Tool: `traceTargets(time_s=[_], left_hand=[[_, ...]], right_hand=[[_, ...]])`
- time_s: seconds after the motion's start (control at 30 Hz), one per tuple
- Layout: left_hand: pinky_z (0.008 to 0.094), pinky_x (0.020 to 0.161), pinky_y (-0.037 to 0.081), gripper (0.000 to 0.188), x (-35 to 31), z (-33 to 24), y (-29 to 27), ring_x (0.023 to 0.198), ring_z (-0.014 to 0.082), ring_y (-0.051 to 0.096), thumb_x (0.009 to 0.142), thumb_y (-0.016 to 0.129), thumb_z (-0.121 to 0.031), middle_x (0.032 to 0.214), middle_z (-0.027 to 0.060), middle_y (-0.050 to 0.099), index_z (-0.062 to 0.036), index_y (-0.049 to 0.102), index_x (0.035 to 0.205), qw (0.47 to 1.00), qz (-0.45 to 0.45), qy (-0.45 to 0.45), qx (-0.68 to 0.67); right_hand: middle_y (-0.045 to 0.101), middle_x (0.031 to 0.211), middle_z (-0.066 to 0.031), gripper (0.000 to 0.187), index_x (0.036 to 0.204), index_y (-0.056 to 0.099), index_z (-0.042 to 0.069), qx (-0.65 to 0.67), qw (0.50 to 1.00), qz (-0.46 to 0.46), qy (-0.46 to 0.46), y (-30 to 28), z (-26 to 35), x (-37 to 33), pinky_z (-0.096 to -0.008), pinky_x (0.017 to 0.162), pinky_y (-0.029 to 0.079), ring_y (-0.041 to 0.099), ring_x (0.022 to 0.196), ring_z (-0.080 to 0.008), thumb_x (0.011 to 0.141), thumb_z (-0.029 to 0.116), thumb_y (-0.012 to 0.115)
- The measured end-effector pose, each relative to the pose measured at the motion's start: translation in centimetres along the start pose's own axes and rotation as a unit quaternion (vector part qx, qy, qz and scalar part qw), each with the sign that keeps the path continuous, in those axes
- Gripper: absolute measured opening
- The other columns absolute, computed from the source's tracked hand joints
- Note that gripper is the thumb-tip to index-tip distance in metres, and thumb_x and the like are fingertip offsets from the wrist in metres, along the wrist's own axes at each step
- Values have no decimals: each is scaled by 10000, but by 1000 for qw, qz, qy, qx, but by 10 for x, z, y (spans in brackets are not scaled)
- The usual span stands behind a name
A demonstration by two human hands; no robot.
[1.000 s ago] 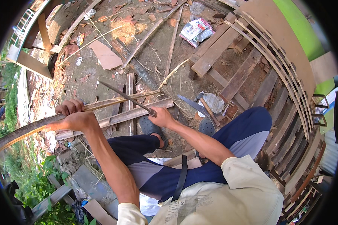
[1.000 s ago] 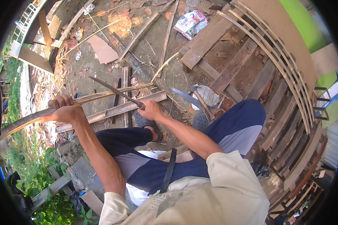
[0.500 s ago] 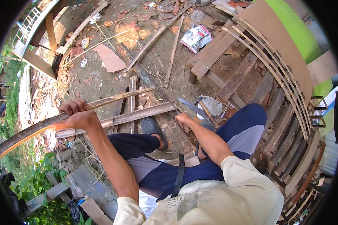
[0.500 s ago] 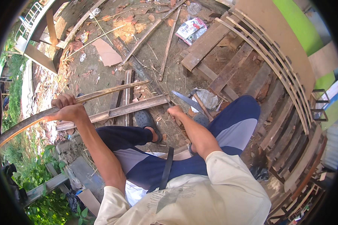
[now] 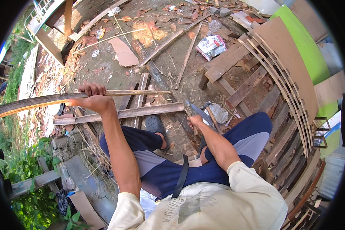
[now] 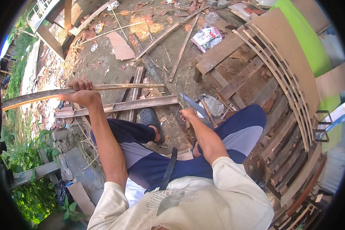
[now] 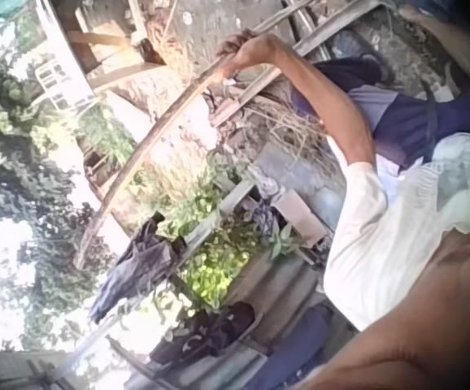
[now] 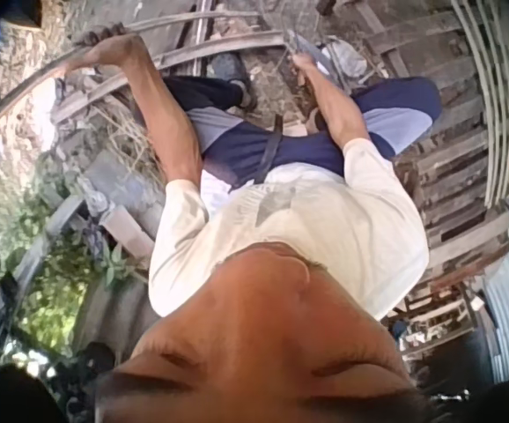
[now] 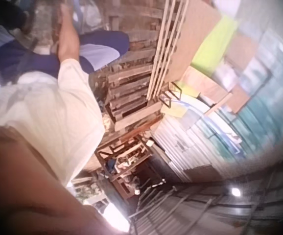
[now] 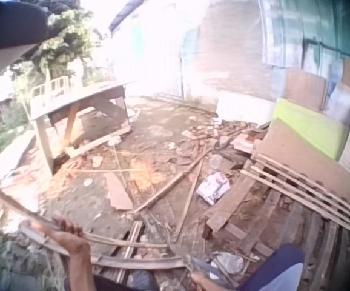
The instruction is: The person uses a hammer and a metal bar to pry apart and dismantle a wooden frame. They repeatedly strike the wood and lever the pieces apart, separating the frame into smaller sections.
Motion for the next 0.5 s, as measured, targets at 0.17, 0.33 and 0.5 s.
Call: traceTargets(time_s=[0.17,0.33,0.5], left_hand=[[250,411,144,752,15,-15,-16,435,94,173,811,139,-897,514,-39,191,-167,220,646,998,-51,27,16],[231,406,172,758,19,-17,-20,448,84,120,812,192,-898,543,-45,170,-148,231,700,998,-63,26,-2],[252,400,139,762,23,-12,-18,431,93,181,810,173,-900,522,-41,233,-157,277,676,998,-61,30,-9]], right_hand=[[530,634,-96,176,934,598,-14,72,994,-34,76,63,-36,-32,-364,446,462,520,483,-201,888,155,618],[562,667,-153,181,942,581,-84,88,994,-40,53,102,-30,-64,-398,429,494,567,508,-237,844,67,559],[600,712,-180,182,911,597,-110,89,995,-32,34,117,-8,-79,-398,439,505,598,534,-248,840,50,546]])
Point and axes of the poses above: each hand's wrist, its own x-axis towards the middle knuckle, its own y-axis out of the palm, z = x × y, the point moved 5 cm from there along x, towards the middle knuckle
